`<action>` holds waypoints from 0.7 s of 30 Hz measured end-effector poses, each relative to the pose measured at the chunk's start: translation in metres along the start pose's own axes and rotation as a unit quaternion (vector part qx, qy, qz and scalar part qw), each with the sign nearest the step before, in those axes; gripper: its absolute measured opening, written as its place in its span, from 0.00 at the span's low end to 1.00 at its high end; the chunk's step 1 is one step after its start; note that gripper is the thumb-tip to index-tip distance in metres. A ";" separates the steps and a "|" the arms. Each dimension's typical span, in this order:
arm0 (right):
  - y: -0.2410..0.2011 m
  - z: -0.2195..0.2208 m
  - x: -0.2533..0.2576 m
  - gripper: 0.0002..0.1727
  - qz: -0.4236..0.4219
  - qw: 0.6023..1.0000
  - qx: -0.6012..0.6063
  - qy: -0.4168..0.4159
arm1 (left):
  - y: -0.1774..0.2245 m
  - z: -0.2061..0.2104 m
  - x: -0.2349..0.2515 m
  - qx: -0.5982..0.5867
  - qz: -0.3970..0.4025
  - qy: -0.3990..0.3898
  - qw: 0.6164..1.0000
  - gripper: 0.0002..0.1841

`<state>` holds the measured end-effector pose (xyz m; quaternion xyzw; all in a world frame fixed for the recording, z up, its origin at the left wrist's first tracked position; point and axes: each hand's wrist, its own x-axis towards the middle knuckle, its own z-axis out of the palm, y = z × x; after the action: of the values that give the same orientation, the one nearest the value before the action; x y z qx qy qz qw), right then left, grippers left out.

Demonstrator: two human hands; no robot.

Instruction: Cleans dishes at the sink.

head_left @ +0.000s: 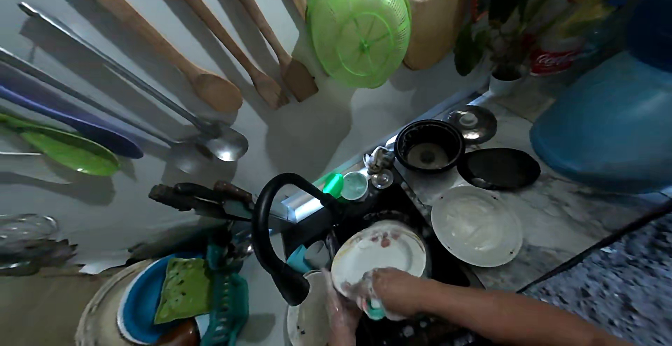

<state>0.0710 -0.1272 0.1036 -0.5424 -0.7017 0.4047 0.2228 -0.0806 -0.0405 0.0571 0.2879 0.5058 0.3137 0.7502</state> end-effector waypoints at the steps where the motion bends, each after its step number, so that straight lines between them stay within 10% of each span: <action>1: -0.007 -0.020 -0.003 0.23 0.006 0.999 0.034 0.029 | -0.006 -0.003 0.006 0.013 -0.018 -0.011 1.000 0.38; 7: 0.043 -0.099 -0.005 0.12 0.041 0.901 0.259 0.344 | -0.025 -0.007 0.000 0.121 0.058 0.064 0.989 0.34; 14: 0.080 -0.056 0.005 0.26 0.317 0.877 0.074 0.353 | 0.003 0.022 -0.013 0.185 0.190 0.210 0.941 0.36; 18: 0.049 0.008 -0.007 0.34 0.218 0.936 0.042 0.275 | 0.013 0.038 -0.023 0.217 0.177 0.280 0.918 0.39; 21: 0.016 0.048 0.011 0.33 -0.004 0.963 -0.019 0.270 | 0.016 0.044 -0.062 0.256 0.064 0.180 0.947 0.24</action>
<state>0.0412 -0.1311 0.0617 -0.6330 -0.6249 0.2288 0.3955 -0.0602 -0.0823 0.1195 0.4410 0.6765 0.2679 0.5255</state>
